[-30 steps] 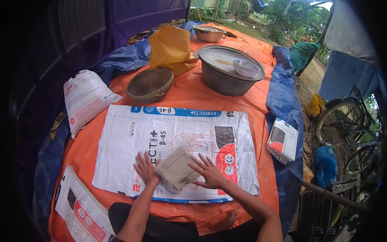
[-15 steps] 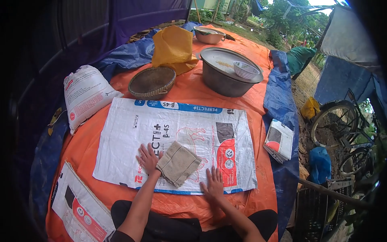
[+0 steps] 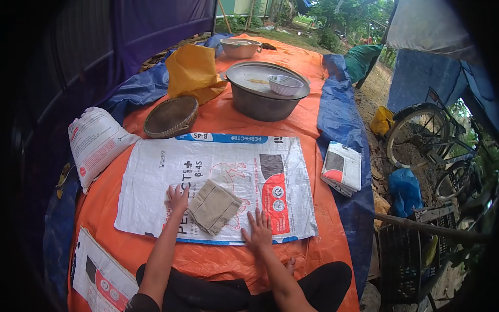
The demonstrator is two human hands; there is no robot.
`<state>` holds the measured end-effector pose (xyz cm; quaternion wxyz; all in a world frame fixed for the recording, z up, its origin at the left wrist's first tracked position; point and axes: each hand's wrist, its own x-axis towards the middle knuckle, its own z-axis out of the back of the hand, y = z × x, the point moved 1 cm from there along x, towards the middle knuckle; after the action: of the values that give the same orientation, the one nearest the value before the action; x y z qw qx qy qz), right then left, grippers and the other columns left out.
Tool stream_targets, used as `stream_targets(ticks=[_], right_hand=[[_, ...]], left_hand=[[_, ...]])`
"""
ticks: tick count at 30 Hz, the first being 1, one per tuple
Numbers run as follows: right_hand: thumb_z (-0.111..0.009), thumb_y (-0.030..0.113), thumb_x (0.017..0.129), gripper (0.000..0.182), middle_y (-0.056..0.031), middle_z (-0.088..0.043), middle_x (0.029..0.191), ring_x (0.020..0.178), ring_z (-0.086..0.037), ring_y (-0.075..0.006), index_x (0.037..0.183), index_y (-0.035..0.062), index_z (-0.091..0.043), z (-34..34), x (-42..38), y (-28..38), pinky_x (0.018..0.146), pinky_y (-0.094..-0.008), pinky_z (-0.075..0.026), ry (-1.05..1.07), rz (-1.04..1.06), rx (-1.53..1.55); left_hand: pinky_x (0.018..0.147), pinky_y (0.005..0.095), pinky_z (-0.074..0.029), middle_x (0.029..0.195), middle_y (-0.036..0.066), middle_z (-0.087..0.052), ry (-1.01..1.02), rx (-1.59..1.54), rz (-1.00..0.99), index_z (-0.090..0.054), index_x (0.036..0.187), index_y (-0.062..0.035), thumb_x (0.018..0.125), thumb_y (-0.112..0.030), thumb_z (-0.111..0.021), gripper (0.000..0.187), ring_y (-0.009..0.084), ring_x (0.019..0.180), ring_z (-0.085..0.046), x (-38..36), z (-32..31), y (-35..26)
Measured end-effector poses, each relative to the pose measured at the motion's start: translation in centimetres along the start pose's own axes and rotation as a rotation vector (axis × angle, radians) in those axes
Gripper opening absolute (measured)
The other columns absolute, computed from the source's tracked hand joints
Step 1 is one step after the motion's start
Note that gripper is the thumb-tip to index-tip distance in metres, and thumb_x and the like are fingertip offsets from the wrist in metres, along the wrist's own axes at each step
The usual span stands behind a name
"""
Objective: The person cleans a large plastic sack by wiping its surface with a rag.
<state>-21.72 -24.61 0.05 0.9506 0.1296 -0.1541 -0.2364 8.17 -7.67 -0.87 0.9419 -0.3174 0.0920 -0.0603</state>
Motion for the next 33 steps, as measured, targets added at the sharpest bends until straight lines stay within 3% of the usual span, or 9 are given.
stream_targets(ticks=[1, 2, 4, 6, 9, 18, 22, 24, 33], right_hand=[[-0.056, 0.046, 0.089, 0.069, -0.0181, -0.027, 0.157, 0.147, -0.021, -0.0365, 0.149, 0.0149, -0.038, 0.2, 0.1, 0.1, 0.119, -0.0516, -0.013, 0.003, 0.000, 0.004], [-0.056, 0.046, 0.089, 0.069, -0.0181, -0.028, 0.157, 0.147, -0.022, -0.0362, 0.149, 0.0155, -0.038, 0.1, 0.1, 0.1, 0.119, -0.0515, -0.014, 0.006, -0.005, -0.002], [-0.056, 0.046, 0.089, 0.069, -0.0182, -0.028, 0.157, 0.146, -0.022, -0.0362, 0.149, 0.0157, -0.039, 0.3, 0.0, 0.1, 0.119, -0.0515, -0.014, -0.002, -0.011, 0.004], [-0.056, 0.046, 0.089, 0.069, -0.0183, -0.030, 0.156, 0.146, -0.024, -0.0363, 0.149, 0.0164, -0.039, 0.3, -0.1, 0.2, 0.119, -0.0516, -0.015, -0.014, -0.008, 0.020], [-0.056, 0.046, 0.089, 0.069, -0.0184, -0.031, 0.155, 0.146, -0.024, -0.0364, 0.148, 0.0164, -0.039, 0.4, 0.0, 0.3, 0.119, -0.0516, -0.015, -0.020, -0.009, 0.000], [-0.057, 0.046, 0.088, 0.069, -0.0177, -0.030, 0.156, 0.147, -0.022, -0.0362, 0.148, 0.0163, -0.039, 0.4, -0.2, -0.1, 0.119, -0.0514, -0.015, -0.018, -0.015, 0.032], [-0.058, 0.046, 0.088, 0.069, -0.0172, -0.029, 0.157, 0.147, -0.021, -0.0362, 0.148, 0.0167, -0.040, 0.3, -0.3, -0.2, 0.119, -0.0516, -0.015, -0.026, -0.021, 0.063], [-0.058, 0.045, 0.089, 0.069, -0.0175, -0.028, 0.157, 0.147, -0.022, -0.0370, 0.149, 0.0163, -0.038, 0.3, -0.3, -0.3, 0.119, -0.0518, -0.015, -0.017, -0.022, 0.072], [-0.058, 0.046, 0.088, 0.069, -0.0164, -0.028, 0.158, 0.147, -0.022, -0.0361, 0.148, 0.0169, -0.040, -0.1, -0.4, -0.5, 0.119, -0.0521, -0.014, -0.024, -0.032, 0.077]], left_hand=[[0.112, 0.0671, -0.007, 0.159, 0.019, -0.021, 0.136, -0.120, 0.105, -0.037, 0.149, -0.0153, 0.084, -0.064, -0.058, 0.084, 0.0387, 0.148, -0.013, 0.4, 1.1, -1.4], [0.112, 0.0671, -0.007, 0.159, 0.019, -0.021, 0.138, -0.124, 0.094, -0.037, 0.149, -0.0153, 0.084, -0.064, -0.058, 0.084, 0.0387, 0.148, -0.013, -0.7, 1.6, -2.9], [0.115, 0.0640, -0.004, 0.160, 0.020, -0.017, 0.058, -0.004, -0.295, -0.032, 0.151, -0.0135, 0.083, -0.071, -0.054, 0.092, 0.0386, 0.149, -0.010, -4.2, 1.7, -6.5], [0.117, 0.0600, 0.001, 0.161, 0.021, -0.014, 0.122, 0.235, -0.618, -0.026, 0.154, -0.0103, 0.080, -0.074, -0.053, 0.101, 0.0376, 0.150, -0.006, -7.5, 0.6, -8.0], [0.118, 0.0570, 0.004, 0.161, 0.020, -0.012, 0.149, 0.388, -0.742, -0.024, 0.154, -0.0078, 0.078, -0.073, -0.056, 0.106, 0.0350, 0.151, -0.004, -10.3, -2.0, -6.7], [0.121, 0.0500, -0.002, 0.163, 0.008, -0.016, 0.043, 0.238, -0.614, -0.027, 0.152, -0.0012, 0.094, -0.049, -0.048, 0.078, 0.0289, 0.151, -0.008, -9.5, -3.8, -5.5], [0.121, 0.0507, -0.004, 0.162, 0.007, -0.017, 0.003, 0.238, -0.548, -0.028, 0.151, -0.0004, 0.095, -0.047, -0.047, 0.075, 0.0293, 0.150, -0.009, -11.4, -3.5, -5.0], [0.121, 0.0497, -0.004, 0.162, 0.009, -0.018, 0.012, 0.282, -0.488, -0.020, 0.153, -0.0011, 0.095, -0.046, -0.048, 0.079, 0.0300, 0.150, -0.011, -12.2, -3.4, -4.7], [0.121, 0.0510, -0.003, 0.163, 0.006, -0.014, 0.040, 0.237, -0.417, -0.024, 0.152, 0.0000, 0.096, -0.046, -0.045, 0.075, 0.0303, 0.150, -0.009, -15.3, -3.2, -4.0]])
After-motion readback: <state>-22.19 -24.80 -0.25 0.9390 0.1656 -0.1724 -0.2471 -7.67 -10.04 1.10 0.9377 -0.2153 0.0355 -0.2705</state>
